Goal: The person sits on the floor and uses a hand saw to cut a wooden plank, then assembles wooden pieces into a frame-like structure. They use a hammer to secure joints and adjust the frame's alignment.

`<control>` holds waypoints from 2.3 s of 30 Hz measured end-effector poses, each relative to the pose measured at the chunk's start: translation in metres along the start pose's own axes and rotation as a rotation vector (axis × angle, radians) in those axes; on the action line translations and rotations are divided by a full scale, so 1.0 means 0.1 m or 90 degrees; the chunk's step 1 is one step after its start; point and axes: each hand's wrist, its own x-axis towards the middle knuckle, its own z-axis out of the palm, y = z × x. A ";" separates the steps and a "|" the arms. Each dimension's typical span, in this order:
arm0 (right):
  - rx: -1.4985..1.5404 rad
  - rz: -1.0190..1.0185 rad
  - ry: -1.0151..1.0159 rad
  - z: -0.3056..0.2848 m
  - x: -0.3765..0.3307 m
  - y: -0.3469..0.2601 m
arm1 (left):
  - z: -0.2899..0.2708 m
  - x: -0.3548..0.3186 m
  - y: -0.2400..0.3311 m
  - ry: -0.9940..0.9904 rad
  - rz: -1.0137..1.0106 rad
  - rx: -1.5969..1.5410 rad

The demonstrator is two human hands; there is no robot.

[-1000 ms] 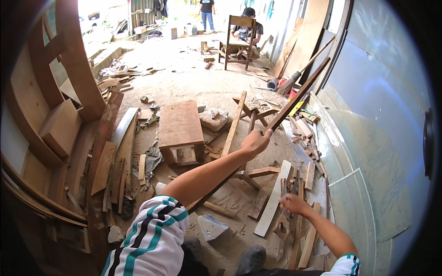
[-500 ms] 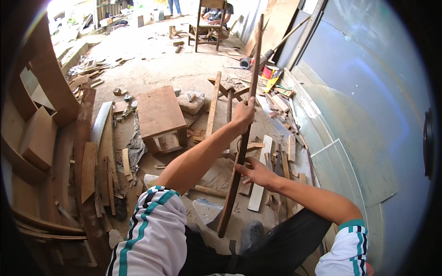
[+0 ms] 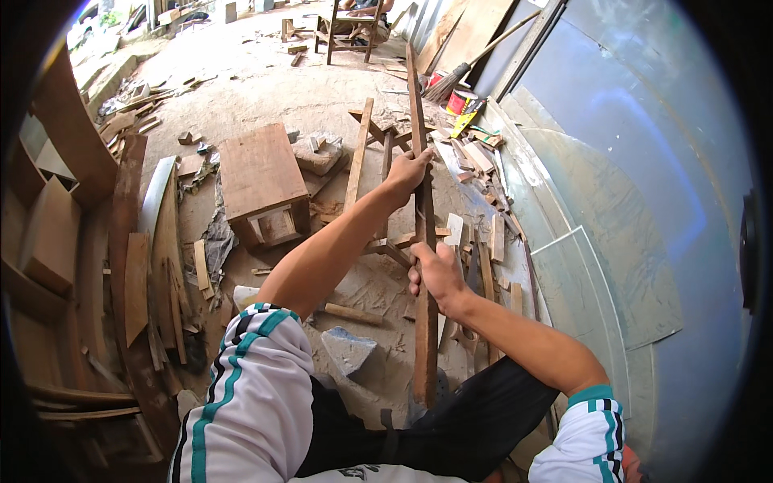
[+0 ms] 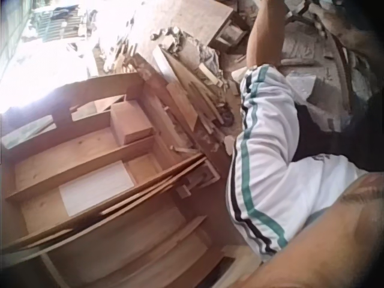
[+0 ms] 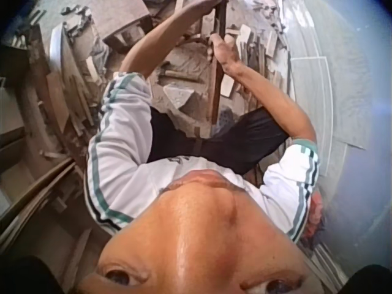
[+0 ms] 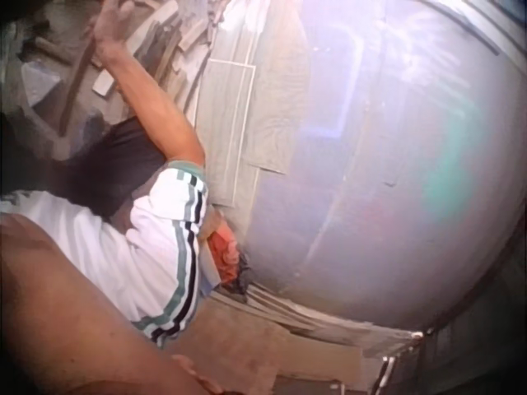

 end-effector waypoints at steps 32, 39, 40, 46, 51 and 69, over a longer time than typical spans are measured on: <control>-0.346 -0.449 -0.212 -0.37 0.72 0.27 | -0.78 -0.46 0.48 0.450 0.088 -0.042; -0.447 -0.446 -0.193 -0.35 0.86 0.23 | -0.95 -0.62 0.25 0.524 0.158 0.100; -0.440 -0.435 -0.174 -0.36 0.84 0.32 | -1.02 -0.64 0.20 0.523 0.150 0.143; -0.441 -0.436 -0.116 -0.68 1.04 0.73 | -1.05 -0.90 -0.12 0.317 0.248 0.295; -0.416 -0.434 -0.066 -1.05 1.14 0.96 | -0.62 -1.23 -0.13 0.230 0.041 0.320; -0.702 -0.577 -0.151 -3.22 1.22 1.07 | -0.07 -2.11 -0.18 -0.260 0.426 1.083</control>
